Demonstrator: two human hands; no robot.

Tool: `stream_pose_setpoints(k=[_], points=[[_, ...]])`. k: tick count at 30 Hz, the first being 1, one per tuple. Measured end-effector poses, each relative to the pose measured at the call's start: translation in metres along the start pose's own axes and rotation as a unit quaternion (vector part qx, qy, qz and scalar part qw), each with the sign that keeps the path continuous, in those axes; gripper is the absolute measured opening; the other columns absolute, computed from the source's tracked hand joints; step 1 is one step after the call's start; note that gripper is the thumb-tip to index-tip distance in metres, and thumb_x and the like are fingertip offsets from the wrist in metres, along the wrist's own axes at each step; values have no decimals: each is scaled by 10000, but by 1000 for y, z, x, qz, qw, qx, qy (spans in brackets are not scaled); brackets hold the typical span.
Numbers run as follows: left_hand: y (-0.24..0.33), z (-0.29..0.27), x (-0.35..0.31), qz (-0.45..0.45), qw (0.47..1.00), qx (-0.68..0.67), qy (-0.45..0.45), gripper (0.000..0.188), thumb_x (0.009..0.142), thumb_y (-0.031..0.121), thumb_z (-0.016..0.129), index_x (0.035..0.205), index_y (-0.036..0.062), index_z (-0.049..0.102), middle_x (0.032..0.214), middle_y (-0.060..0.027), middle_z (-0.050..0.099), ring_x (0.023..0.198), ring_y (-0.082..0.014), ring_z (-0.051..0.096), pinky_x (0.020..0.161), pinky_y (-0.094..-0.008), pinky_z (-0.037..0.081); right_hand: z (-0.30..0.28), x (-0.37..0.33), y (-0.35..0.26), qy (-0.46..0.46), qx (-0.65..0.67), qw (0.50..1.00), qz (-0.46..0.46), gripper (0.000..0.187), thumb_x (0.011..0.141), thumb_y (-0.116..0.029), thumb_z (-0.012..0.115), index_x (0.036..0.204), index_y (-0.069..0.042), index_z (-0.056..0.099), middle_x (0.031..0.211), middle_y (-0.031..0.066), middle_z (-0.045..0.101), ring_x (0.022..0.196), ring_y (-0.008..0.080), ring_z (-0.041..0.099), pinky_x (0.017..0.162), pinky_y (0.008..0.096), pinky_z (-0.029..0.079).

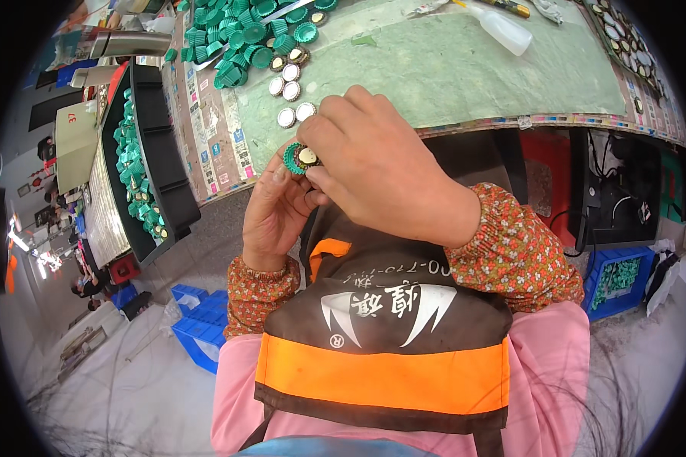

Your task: The person repeatedly applies glue from a bottle into small green cup-shaped objects and then presses a small round metallic disc into each one. The person handles the items one at a time, placing the finished assemblies on the table.

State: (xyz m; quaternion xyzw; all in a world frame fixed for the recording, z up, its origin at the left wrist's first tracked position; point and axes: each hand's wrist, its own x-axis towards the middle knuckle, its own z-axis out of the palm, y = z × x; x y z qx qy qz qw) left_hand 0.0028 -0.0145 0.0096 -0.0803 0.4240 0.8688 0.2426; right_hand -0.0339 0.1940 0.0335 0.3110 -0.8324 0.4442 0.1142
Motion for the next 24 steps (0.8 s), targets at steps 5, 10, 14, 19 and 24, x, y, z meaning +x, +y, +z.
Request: stream_pose_setpoints(k=[5,10,14,19,24], points=[[-2,4,-1,-9,1000,29,-3,481,1029,235,554,1434,-2,444,1252,-102,619,1077,-171,649,850,-325,599,1,-4,-3,-15,-26,1000,0,262,758,-101,699,977,-37,570,942,111,541,913,307,526,770,413,435],[-6,2,-2,-7,999,43,2,463,1035,219,545,1430,-3,449,1252,-96,624,1082,-170,651,855,-322,597,3,-7,-6,-10,-32,999,0,268,749,-81,704,983,-34,583,934,108,541,890,304,524,763,410,437],[-6,2,-3,-6,999,53,-1,447,1037,206,538,1426,0,454,1250,-93,625,1086,-169,651,860,-326,594,2,-7,-5,-10,-22,1000,6,258,754,-75,695,985,-33,588,935,108,543,886,305,525,762,407,438],[-7,3,-4,-7,998,66,2,440,1040,205,534,1425,7,455,1249,-90,625,1087,-167,652,866,-334,590,3,-10,-6,-5,-18,1000,-4,266,740,-69,698,977,-26,588,941,114,545,888,309,526,772,408,445],[-9,12,-3,7,996,90,7,428,1048,198,517,1423,4,451,1238,-89,620,1071,-165,658,851,-339,596,4,-12,-8,-13,-17,1000,-4,335,725,-35,741,1024,-16,590,988,129,550,903,324,529,820,404,457]])
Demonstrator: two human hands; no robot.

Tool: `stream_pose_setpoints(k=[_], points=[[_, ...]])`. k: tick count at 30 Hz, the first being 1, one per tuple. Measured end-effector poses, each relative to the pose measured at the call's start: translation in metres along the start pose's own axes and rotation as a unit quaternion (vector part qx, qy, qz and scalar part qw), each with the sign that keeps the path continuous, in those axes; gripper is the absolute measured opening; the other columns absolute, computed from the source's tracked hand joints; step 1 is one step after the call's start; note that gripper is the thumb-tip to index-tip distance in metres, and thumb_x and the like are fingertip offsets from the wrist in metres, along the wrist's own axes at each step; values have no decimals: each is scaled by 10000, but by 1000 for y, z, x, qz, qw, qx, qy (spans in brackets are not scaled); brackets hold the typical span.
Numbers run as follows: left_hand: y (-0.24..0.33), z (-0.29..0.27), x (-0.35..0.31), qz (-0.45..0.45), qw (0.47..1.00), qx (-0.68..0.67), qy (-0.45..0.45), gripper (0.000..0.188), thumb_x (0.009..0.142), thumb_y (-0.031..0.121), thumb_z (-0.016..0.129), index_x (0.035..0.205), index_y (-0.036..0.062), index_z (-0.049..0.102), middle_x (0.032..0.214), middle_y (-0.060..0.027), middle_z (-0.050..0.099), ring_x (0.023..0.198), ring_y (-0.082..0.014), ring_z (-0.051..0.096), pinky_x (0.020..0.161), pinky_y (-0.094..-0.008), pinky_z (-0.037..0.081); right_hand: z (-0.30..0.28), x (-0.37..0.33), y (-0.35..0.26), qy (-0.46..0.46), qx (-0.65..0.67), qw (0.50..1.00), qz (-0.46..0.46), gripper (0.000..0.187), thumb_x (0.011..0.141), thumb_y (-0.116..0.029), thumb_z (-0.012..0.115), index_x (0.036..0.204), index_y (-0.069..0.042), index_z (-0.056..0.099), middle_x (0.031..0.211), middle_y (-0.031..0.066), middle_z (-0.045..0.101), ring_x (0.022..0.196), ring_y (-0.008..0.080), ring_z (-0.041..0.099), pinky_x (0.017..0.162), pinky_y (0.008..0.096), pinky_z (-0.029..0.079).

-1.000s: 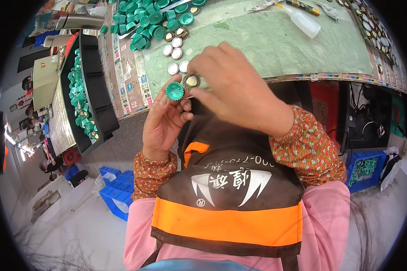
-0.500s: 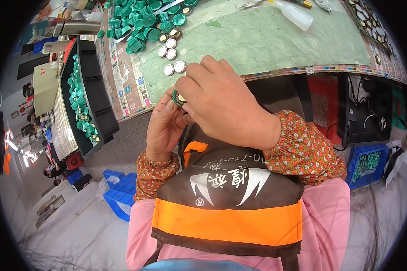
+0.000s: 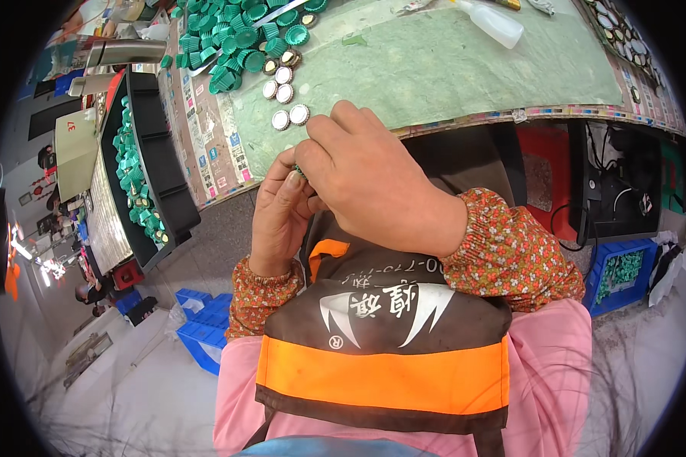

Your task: The person repeatedly applies glue from a bottle into small green cup-shaped objects and then presses a small round metallic disc into each one. The person handles the items one at a time, placing the finished assemblies on the table.

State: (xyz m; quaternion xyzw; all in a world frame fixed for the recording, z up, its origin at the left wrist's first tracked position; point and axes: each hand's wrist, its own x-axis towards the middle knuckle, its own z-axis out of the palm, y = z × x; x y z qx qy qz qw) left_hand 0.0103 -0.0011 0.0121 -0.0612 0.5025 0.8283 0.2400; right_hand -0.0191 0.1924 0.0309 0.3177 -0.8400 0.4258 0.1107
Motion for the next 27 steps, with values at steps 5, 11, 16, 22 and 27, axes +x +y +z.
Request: stream_pose_setpoints(k=[5,11,16,22,27], points=[[4,6,0,5,996,88,22,394,1050,147,480,1413,-3,455,1208,-95,622,1038,-160,664,824,-318,602,13,-2,9,32,-6,999,-29,288,722,-105,709,970,-12,597,900,108,540,859,306,518,753,397,444],[4,7,6,-22,994,91,62,271,1034,107,488,1277,-9,467,1117,-127,634,928,-154,670,772,-320,621,15,-8,17,19,116,992,39,253,783,-97,708,998,-23,599,884,111,545,852,321,523,779,408,450],[3,10,6,-8,993,93,76,216,1022,71,493,1217,-9,445,1036,-126,623,848,-135,645,734,-330,630,10,-14,20,-17,217,961,172,205,819,-105,704,970,-11,603,857,125,576,791,274,581,703,375,470],[-1,15,2,9,993,100,62,232,1020,43,478,1243,-5,436,1041,-119,620,842,-130,643,753,-325,624,14,-15,19,-51,387,864,318,188,832,-110,700,885,24,579,718,58,620,639,86,593,545,279,466],[-12,10,0,29,992,105,62,268,1028,88,493,1264,-26,435,1080,-152,652,874,-185,705,729,-329,637,29,-22,20,-18,446,833,327,181,827,-84,701,848,26,559,703,46,630,615,59,591,522,245,460]])
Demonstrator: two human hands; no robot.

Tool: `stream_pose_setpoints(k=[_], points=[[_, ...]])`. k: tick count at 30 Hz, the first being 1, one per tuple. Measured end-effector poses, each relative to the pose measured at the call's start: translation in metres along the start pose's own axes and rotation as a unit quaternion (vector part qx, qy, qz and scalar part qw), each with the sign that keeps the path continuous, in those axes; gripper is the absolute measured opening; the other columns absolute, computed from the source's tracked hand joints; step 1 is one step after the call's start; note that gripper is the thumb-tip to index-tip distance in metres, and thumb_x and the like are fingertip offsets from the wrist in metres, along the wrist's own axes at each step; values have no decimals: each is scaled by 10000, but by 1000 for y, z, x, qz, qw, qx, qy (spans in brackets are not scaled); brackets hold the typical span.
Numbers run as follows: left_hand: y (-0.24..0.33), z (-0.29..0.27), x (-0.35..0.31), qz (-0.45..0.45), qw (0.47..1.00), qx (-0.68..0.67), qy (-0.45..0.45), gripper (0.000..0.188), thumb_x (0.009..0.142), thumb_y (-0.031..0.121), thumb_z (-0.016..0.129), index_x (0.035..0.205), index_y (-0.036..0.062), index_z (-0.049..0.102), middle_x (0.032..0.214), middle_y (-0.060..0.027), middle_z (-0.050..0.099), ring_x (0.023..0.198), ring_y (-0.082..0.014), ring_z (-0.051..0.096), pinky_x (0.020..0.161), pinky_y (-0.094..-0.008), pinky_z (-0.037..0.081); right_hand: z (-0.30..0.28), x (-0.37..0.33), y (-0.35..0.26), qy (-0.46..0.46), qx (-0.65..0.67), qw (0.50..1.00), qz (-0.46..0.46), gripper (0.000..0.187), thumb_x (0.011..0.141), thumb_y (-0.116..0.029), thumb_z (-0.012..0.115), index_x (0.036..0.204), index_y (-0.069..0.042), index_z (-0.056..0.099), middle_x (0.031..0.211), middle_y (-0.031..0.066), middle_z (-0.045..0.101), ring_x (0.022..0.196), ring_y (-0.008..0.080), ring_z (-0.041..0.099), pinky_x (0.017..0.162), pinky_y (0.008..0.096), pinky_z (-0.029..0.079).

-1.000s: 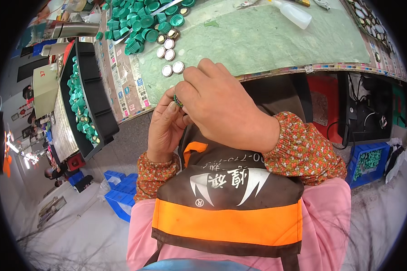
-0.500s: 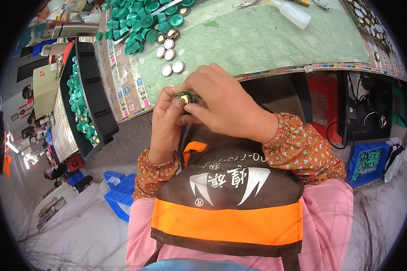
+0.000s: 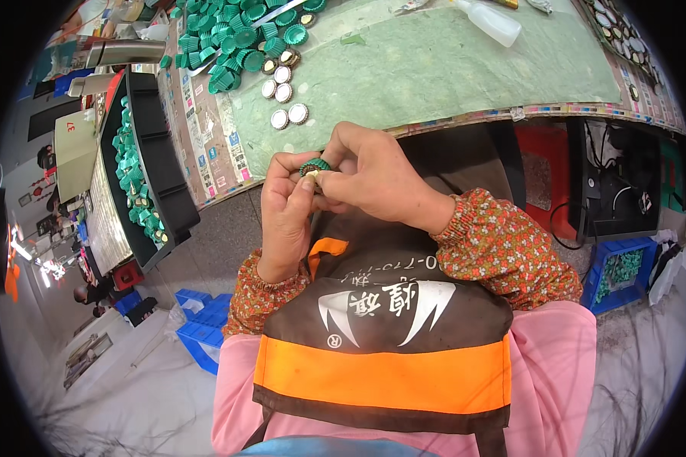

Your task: The person repeatedly applies glue from a bottle into small green cup-shaped objects and then presses a small round metallic disc into each one. The person handles the items one at a time, placing the finished assemblies on the table.

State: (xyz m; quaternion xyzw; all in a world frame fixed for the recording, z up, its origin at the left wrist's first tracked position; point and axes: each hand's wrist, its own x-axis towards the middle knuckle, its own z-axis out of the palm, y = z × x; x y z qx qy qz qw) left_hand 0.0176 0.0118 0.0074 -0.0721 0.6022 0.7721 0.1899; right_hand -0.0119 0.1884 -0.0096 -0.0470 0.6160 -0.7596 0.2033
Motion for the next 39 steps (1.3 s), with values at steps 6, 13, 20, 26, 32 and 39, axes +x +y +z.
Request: stream_pose_setpoints(k=[6,13,20,26,32,39], points=[[-2,-6,-1,-21,1000,0,-4,263,1032,94,501,1264,-13,442,1064,-144,660,850,-171,697,710,-319,632,3,3,6,-13,62,998,9,163,836,-29,684,835,20,529,697,48,620,618,68,595,510,246,458],[-3,-4,-2,-15,1000,-3,-1,217,1022,48,480,1229,7,432,1025,-111,619,825,-122,640,721,-316,624,8,-2,6,-6,85,996,-3,162,862,-22,676,849,21,521,732,56,616,644,81,607,527,244,467],[-4,-6,-1,-14,999,-36,17,242,1035,122,481,1249,31,414,1048,-138,655,841,-175,700,702,-329,643,2,4,0,-22,3,1000,5,180,871,-103,694,891,13,558,732,23,585,626,76,539,540,266,443],[0,-2,-1,-44,998,-45,-14,231,1037,109,470,1242,35,395,1106,-162,637,879,-197,707,708,-335,648,-4,1,4,-22,-94,995,-23,172,828,-105,673,905,10,571,678,6,560,616,75,504,540,270,427],[-1,-1,-4,-19,999,-32,-17,188,1039,108,467,1201,39,402,1051,-163,651,849,-203,714,700,-331,645,6,-6,-6,-18,42,999,6,135,808,-18,651,854,27,533,660,34,586,558,69,561,470,261,416],[-10,2,-5,-11,997,-64,30,189,1040,123,469,1203,43,416,1004,-146,654,794,-180,696,661,-310,632,12,-3,5,-19,85,996,36,117,840,-6,639,849,23,526,650,24,589,540,66,566,457,255,416]])
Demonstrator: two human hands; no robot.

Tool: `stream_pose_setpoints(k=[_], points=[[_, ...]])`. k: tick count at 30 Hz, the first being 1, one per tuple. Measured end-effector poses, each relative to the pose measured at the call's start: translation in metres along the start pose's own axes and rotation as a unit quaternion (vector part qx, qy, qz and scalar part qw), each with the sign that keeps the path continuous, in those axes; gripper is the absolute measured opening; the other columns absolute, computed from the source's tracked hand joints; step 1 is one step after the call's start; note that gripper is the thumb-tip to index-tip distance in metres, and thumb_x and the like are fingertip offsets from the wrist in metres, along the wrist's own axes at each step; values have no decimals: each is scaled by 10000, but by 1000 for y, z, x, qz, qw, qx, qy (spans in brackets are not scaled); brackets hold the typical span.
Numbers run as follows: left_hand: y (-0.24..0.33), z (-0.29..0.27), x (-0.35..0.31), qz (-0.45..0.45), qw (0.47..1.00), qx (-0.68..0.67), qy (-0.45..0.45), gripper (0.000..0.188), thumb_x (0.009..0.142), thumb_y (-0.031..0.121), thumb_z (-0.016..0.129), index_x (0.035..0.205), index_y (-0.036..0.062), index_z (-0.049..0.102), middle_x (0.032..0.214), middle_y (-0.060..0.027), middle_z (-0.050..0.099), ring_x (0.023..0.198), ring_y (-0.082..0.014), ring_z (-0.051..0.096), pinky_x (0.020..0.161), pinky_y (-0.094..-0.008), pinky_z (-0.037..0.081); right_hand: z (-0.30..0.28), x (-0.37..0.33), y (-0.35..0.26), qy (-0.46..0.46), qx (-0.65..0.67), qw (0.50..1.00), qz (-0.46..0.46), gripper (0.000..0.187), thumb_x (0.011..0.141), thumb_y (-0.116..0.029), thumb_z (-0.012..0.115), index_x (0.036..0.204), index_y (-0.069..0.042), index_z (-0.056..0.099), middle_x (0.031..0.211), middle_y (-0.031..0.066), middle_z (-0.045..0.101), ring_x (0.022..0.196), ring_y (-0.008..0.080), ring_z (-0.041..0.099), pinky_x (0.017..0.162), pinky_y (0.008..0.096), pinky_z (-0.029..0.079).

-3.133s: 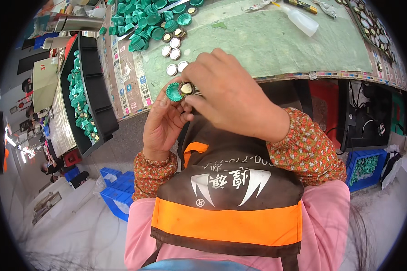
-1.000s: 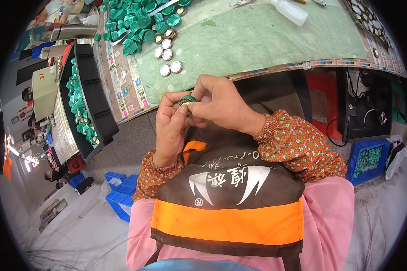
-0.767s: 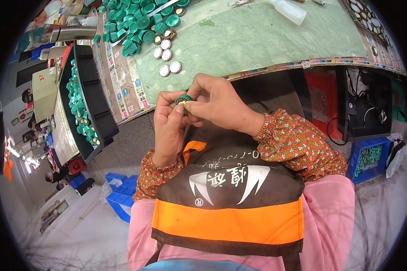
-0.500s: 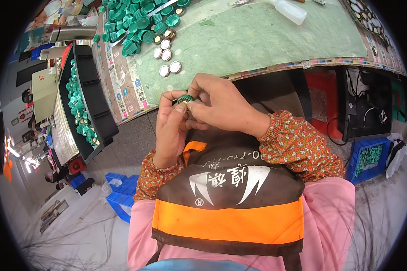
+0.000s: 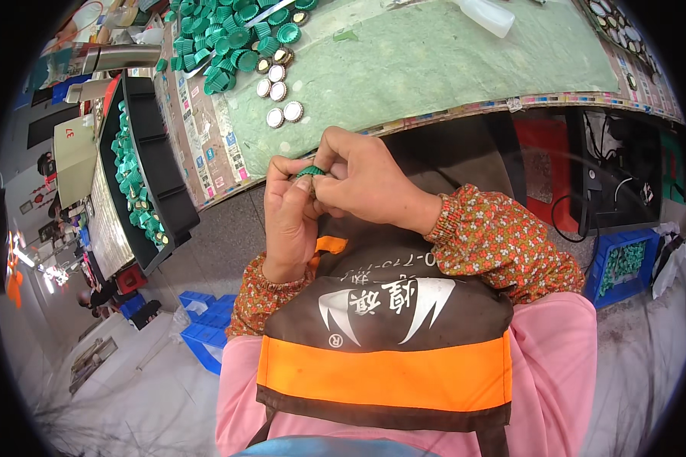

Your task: The person repeatedly applies glue from a bottle into small green cup-shaped objects and then presses a small round metallic disc into each one. The person handles the items one at a time, placing the finished assemblies on the table.

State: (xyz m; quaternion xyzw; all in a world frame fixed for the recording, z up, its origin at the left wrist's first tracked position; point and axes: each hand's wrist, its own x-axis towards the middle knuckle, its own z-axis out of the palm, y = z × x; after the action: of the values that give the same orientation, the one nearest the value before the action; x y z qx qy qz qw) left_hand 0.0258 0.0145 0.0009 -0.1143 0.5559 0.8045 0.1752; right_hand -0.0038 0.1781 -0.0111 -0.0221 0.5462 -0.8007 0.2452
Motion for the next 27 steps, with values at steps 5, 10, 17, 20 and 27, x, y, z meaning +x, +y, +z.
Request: stream_pose_setpoints(k=[5,10,17,20,27], points=[[14,-4,-1,-51,999,-16,0,233,1042,151,488,1243,44,436,1056,-146,652,827,-172,681,674,-311,632,-16,10,-6,-32,-4,999,7,146,928,-117,625,991,14,614,769,-2,616,680,35,540,546,211,388],[17,-5,0,-66,998,-8,-12,268,1042,159,498,1272,32,447,1137,-199,653,835,-186,691,698,-321,642,-30,9,-14,-31,-68,997,-22,206,968,-162,584,1049,20,639,850,-13,627,751,25,522,599,192,377],[13,-7,2,-79,997,6,1,279,1035,163,523,1265,21,454,1077,-155,645,837,-185,692,690,-320,640,-25,8,-5,-7,-108,994,-25,163,884,-113,640,940,40,647,800,38,640,732,80,564,653,254,464],[11,-9,1,-72,997,23,13,279,1029,162,540,1252,14,462,1028,-115,635,830,-178,689,679,-314,635,-21,7,-5,-2,-135,990,-28,155,878,-119,652,925,29,648,746,25,619,687,73,532,607,259,440],[5,-13,2,-54,996,73,9,262,1020,162,556,1230,25,482,994,-94,638,829,-163,679,681,-299,621,-14,6,-2,8,-175,984,-15,143,895,-125,664,903,16,638,707,6,585,660,62,494,574,272,419]])
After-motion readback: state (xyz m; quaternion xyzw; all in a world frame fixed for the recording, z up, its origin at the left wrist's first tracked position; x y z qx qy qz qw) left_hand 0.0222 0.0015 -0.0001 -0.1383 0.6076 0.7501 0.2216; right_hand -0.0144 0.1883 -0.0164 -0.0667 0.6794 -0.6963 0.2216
